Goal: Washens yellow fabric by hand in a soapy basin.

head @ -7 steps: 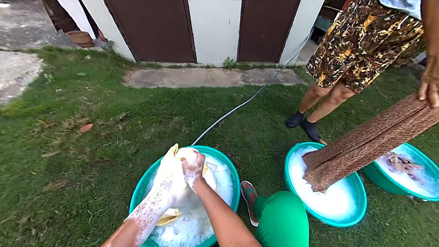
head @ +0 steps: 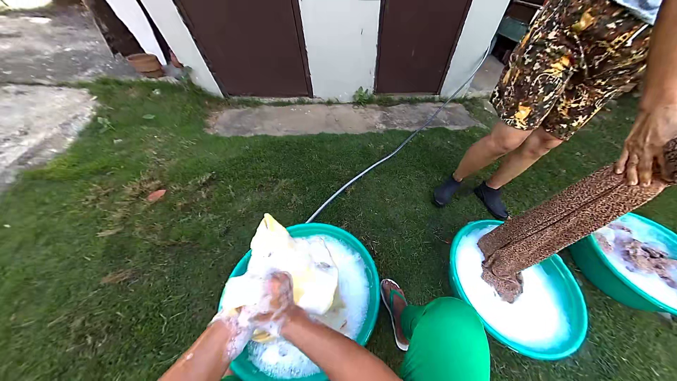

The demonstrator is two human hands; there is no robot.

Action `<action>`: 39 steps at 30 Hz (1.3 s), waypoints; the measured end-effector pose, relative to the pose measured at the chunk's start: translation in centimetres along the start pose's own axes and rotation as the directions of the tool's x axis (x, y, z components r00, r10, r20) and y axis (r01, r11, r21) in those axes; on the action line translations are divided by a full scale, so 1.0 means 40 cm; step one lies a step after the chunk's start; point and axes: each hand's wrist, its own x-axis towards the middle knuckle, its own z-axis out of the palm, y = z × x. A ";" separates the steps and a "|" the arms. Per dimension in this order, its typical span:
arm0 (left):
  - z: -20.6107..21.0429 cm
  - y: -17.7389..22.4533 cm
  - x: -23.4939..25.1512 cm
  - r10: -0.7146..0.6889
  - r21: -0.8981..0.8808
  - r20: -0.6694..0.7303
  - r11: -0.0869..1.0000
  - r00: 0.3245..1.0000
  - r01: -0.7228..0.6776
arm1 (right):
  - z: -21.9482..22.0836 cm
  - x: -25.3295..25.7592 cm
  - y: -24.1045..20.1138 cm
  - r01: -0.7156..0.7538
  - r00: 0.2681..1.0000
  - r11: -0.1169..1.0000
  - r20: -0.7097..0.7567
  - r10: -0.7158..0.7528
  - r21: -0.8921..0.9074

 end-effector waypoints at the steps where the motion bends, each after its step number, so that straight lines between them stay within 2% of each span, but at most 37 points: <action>1: 0.008 0.009 0.043 0.048 0.061 -0.019 0.997 0.999 -0.047 | -0.015 0.016 0.026 -0.041 0.999 0.999 -0.022 0.041 0.008; 2: 0.024 0.007 0.087 0.105 0.048 -0.100 0.994 0.989 -0.100 | -0.040 0.046 0.065 -0.104 0.993 0.994 -0.064 0.103 -0.013; 3: 0.049 -0.014 0.138 0.143 -0.036 -0.241 0.987 0.960 -0.156 | -0.076 0.084 0.112 -0.192 0.979 0.979 -0.083 0.186 -0.065; 4: 0.055 -0.025 0.158 0.106 -0.189 -0.288 0.968 0.952 -0.165 | -0.117 0.123 0.162 -0.293 0.956 0.945 -0.050 0.289 -0.146; 6: 0.010 -0.017 0.146 -0.002 -0.401 -0.174 0.913 0.985 -0.070 | -0.183 0.176 0.245 -0.406 0.903 0.875 0.030 0.428 -0.266; 7: -0.009 -0.027 0.163 -0.012 -0.369 -0.147 0.928 0.989 -0.043 | -0.213 0.184 0.246 -0.419 0.893 0.874 0.061 0.445 -0.244; 9: -0.050 -0.025 0.193 0.017 -0.016 -0.076 1.000 0.997 -0.018 | -0.246 0.187 0.180 -0.348 0.913 0.921 0.159 0.375 -0.172; 10: -0.064 0.000 0.187 0.045 0.139 -0.039 0.990 0.998 -0.039 | -0.253 0.189 0.127 -0.278 0.927 0.951 0.221 0.302 -0.134; 11: -0.066 0.007 0.190 0.096 0.205 -0.039 0.975 0.995 -0.086 | -0.254 0.193 0.078 -0.201 0.937 0.975 0.273 0.218 -0.091; 12: -0.055 -0.005 0.201 0.181 0.195 -0.085 0.967 0.980 -0.162 | -0.254 0.199 0.037 -0.128 0.938 0.990 0.318 0.138 -0.053; 14: -0.019 -0.042 0.227 0.355 0.059 -0.217 0.935 0.909 -0.351 | -0.258 0.216 -0.018 -0.008 0.924 0.998 0.380 0.030 -0.058; 15: -0.002 -0.052 0.234 0.388 -0.002 -0.277 0.915 0.879 -0.404 | -0.261 0.226 -0.025 0.033 0.917 0.996 0.399 0.004 -0.087; 16: 0.008 -0.042 0.226 0.354 -0.094 -0.313 0.912 0.881 -0.400 | -0.260 0.235 -0.011 0.055 0.913 0.994 0.407 -0.012 -0.095; 18: 0.014 -0.021 0.217 0.274 -0.308 -0.355 0.868 0.894 -0.389 | -0.255 0.235 0.054 0.043 0.915 0.998 0.402 -0.022 -0.042; 20: 0.003 -0.030 0.237 0.218 -0.484 -0.375 0.783 0.901 -0.391 | -0.242 0.213 0.158 -0.061 0.910 0.998 0.411 0.051 0.011; 22: -0.032 -0.024 0.222 0.164 -0.560 -0.389 0.740 0.907 -0.374 | -0.209 0.169 0.274 -0.202 0.906 0.979 0.379 0.186 0.001; 24: -0.055 -0.017 0.198 0.108 -0.646 -0.449 0.647 0.887 -0.405 | -0.167 0.109 0.368 -0.353 0.896 0.932 0.317 0.311 0.083; 27: -0.080 -0.027 0.180 0.041 -0.770 -0.461 0.478 0.887 -0.422 | -0.114 0.039 0.402 -0.485 0.847 0.845 0.362 0.389 0.226; 29: -0.085 -0.050 0.181 0.059 -0.791 -0.468 0.416 0.882 -0.448 | -0.095 0.032 0.384 -0.476 0.846 0.832 0.405 0.346 0.284; 31: -0.087 -0.061 0.176 0.045 -0.793 -0.501 0.377 0.864 -0.479 | -0.092 0.047 0.354 -0.447 0.856 0.858 0.399 0.329 0.252; 34: -0.088 -0.074 0.173 0.013 -0.822 -0.519 0.268 0.855 -0.503 | -0.119 0.065 0.343 -0.464 0.874 0.844 0.292 0.388 0.267; 37: -0.085 -0.088 0.187 -0.044 -0.835 -0.512 0.261 0.858 -0.485 | -0.156 0.065 0.361 -0.459 0.881 0.764 0.119 0.458 0.453; 39: -0.080 -0.092 0.195 -0.106 -0.839 -0.491 0.325 0.865 -0.436 | -0.168 0.064 0.368 -0.353 0.891 0.680 0.008 0.454 0.643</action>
